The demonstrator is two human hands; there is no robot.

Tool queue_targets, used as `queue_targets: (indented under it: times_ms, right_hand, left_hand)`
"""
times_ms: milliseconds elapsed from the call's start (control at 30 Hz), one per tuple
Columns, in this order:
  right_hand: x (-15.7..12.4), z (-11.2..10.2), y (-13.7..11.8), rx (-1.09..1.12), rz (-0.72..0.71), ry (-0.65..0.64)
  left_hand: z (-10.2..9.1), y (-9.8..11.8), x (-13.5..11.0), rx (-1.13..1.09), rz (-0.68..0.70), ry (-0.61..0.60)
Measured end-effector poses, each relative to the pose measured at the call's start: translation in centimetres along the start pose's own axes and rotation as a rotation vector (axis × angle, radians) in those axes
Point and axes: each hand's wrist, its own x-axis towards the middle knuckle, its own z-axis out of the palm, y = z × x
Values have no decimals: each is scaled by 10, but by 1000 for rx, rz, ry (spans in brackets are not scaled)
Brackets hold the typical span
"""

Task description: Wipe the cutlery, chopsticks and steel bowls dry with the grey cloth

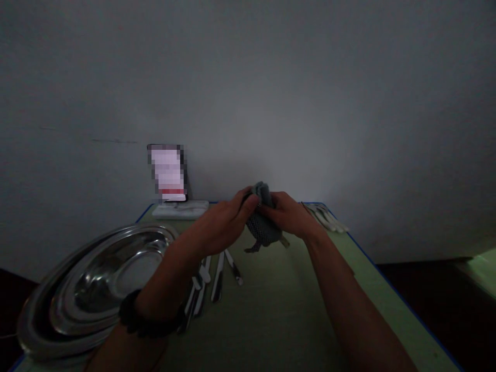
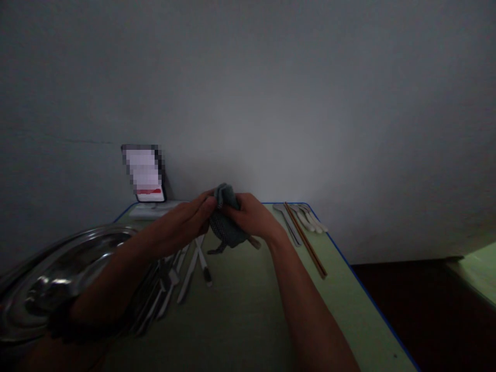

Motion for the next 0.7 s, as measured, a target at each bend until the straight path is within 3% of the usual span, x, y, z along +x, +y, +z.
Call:
queue_targets:
  times_ms: [133,233,333,433,533,700]
  right_hand:
    - [7,5,0,366,39,322]
    - [14,12,-1,700,50,496]
    - [20,19,3,787,48,581]
    - [21,17,13,598,42,677]
    - [17,8,18,239,54,790]
    - [10,-3,11,-153,135,799]
  left_hand:
    - [-2,-6,1,-33,-141,72]
    - [3,-6,1,-210,-121,-127]
    - [8,-3,2,-262,-15,-308]
    - [8,-3,2,-140,3,-283]
    - [0,-5,0,-83,-6,-219]
    - [-12,-1,-6,-110,-47,-207]
